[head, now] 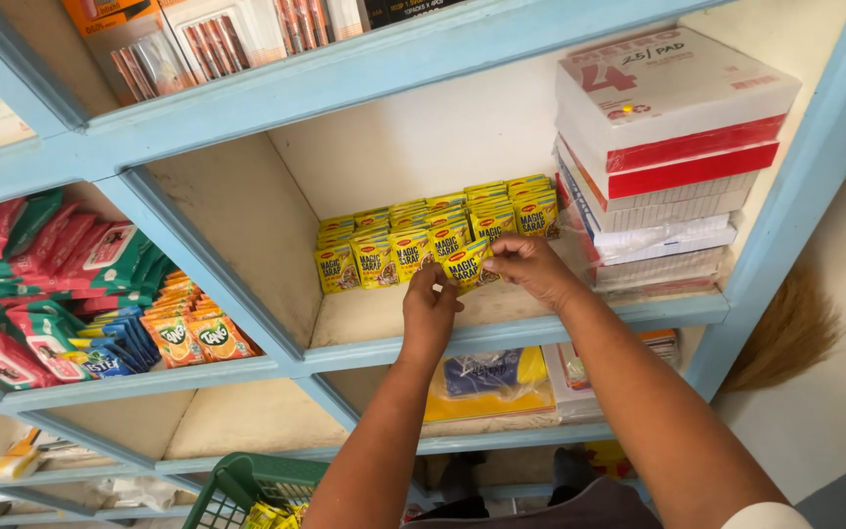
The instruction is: Stocking small seasoning packets onto a grocery store shelf and organizing them neatly.
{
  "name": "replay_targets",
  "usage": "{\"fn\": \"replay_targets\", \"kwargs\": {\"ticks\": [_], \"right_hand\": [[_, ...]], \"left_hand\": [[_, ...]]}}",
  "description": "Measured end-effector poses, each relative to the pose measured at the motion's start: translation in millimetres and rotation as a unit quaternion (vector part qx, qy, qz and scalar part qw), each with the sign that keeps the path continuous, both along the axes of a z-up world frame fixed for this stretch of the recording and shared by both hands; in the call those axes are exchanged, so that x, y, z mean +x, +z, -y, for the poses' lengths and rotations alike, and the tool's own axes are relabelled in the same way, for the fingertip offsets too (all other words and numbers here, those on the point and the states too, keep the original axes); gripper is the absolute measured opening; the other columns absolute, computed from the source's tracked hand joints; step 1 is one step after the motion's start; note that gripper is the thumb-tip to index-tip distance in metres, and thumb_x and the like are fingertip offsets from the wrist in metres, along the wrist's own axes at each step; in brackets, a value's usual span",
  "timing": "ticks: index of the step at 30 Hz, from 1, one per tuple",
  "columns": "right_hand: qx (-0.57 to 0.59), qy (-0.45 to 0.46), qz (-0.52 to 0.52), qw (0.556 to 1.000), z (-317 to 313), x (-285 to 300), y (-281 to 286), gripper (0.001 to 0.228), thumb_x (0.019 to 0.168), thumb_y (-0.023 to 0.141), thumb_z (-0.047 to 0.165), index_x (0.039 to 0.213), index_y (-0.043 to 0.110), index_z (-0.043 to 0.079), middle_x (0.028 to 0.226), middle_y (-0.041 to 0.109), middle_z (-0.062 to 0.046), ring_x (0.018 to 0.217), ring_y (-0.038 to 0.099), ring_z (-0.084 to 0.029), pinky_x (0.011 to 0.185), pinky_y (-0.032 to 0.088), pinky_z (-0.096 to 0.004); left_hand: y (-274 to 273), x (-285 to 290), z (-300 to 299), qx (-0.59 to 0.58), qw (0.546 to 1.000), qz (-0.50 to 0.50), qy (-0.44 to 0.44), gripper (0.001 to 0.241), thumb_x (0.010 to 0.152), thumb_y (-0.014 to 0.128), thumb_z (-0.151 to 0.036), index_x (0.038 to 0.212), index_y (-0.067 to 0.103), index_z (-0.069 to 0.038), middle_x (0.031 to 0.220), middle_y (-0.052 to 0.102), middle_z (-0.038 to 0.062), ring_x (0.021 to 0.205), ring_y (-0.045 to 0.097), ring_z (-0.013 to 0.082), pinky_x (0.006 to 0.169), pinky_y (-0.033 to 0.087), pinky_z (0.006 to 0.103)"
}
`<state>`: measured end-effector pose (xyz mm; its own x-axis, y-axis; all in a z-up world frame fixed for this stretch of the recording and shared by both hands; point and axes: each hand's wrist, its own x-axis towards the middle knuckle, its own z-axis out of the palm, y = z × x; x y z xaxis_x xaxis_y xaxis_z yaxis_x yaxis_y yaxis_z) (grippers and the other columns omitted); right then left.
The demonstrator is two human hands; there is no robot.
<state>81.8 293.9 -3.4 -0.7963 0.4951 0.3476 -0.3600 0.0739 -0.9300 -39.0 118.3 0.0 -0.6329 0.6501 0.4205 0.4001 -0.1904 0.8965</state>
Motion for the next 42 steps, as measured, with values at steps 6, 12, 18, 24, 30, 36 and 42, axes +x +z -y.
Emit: {"fn": "replay_targets", "kwargs": {"ticks": [6, 12, 18, 24, 30, 36, 42], "right_hand": [[0.033, -0.070, -0.027, 0.997, -16, -12, -20, 0.010, 0.089, 0.078, 0.010, 0.089, 0.068, 0.007, 0.074, 0.059, 0.004, 0.064, 0.050, -0.005, 0.055, 0.042, -0.024], [0.050, -0.120, -0.016, 0.991, -19, -14, -24, 0.009, 0.086, 0.077, 0.008, 0.088, 0.069, 0.007, 0.078, 0.060, 0.003, 0.067, 0.053, -0.005, 0.057, 0.045, -0.025], [-0.051, -0.145, 0.024, 0.988, -43, -34, -51, 0.009, 0.086, 0.067, 0.005, 0.092, 0.064, 0.010, 0.082, 0.062, -0.001, 0.064, 0.057, -0.012, 0.055, 0.049, -0.028], [0.052, -0.020, 0.164, 0.985, -32, -36, -54, 0.009, 0.092, 0.067, 0.011, 0.095, 0.070, 0.003, 0.083, 0.066, -0.005, 0.069, 0.063, -0.016, 0.060, 0.055, -0.030], [0.411, 0.033, 0.118, 0.903, -10, -28, -56, 0.022, 0.087, 0.064, 0.016, 0.105, 0.075, 0.011, 0.101, 0.077, -0.009, 0.092, 0.072, -0.025, 0.082, 0.055, -0.038], [0.450, 0.019, 0.318, 0.834, 24, -3, -6, 0.044, 0.086, 0.062, 0.050, 0.102, 0.075, 0.011, 0.099, 0.077, -0.014, 0.095, 0.072, -0.032, 0.085, 0.054, -0.042], [0.373, 0.005, 0.304, 0.877, 26, -2, -7, 0.044, 0.082, 0.067, 0.048, 0.107, 0.076, 0.012, 0.111, 0.074, -0.019, 0.104, 0.071, -0.035, 0.091, 0.054, -0.042]], "left_hand": [[15, 7, -16, 0.016, 0.998, -0.053, 0.015, 0.023, 0.093, 0.066, -0.003, 0.115, 0.060, 0.003, 0.104, 0.058, 0.010, 0.070, 0.070, 0.0162, 0.056, 0.061, 0.0283], [30, 7, -18, -0.019, 0.993, -0.115, 0.029, 0.024, 0.093, 0.065, -0.004, 0.116, 0.066, -0.001, 0.098, 0.063, 0.011, 0.060, 0.069, 0.0184, 0.053, 0.056, 0.0315], [41, 8, -22, -0.046, 0.985, -0.158, 0.047, 0.017, 0.096, 0.063, -0.008, 0.110, 0.067, 0.000, 0.093, 0.068, 0.012, 0.057, 0.070, 0.0174, 0.052, 0.056, 0.0319], [72, 12, -29, -0.054, 0.990, -0.119, 0.050, 0.021, 0.095, 0.064, -0.010, 0.114, 0.066, -0.001, 0.087, 0.072, 0.013, 0.054, 0.070, 0.0183, 0.050, 0.055, 0.0321], [79, 37, -56, -0.100, 0.982, -0.149, 0.058, 0.022, 0.093, 0.063, -0.013, 0.113, 0.069, -0.006, 0.094, 0.075, 0.013, 0.058, 0.073, 0.0277, 0.055, 0.057, 0.0387], [63, 37, -96, -0.092, 0.925, -0.355, 0.102, 0.016, 0.090, 0.067, -0.018, 0.104, 0.071, -0.011, 0.104, 0.074, 0.017, 0.093, 0.070, 0.0395, 0.077, 0.056, 0.0497], [50, 34, -129, -0.149, 0.901, -0.394, 0.107, 0.015, 0.091, 0.064, -0.019, 0.103, 0.071, -0.013, 0.105, 0.074, 0.015, 0.090, 0.071, 0.0376, 0.077, 0.056, 0.0507]]}}
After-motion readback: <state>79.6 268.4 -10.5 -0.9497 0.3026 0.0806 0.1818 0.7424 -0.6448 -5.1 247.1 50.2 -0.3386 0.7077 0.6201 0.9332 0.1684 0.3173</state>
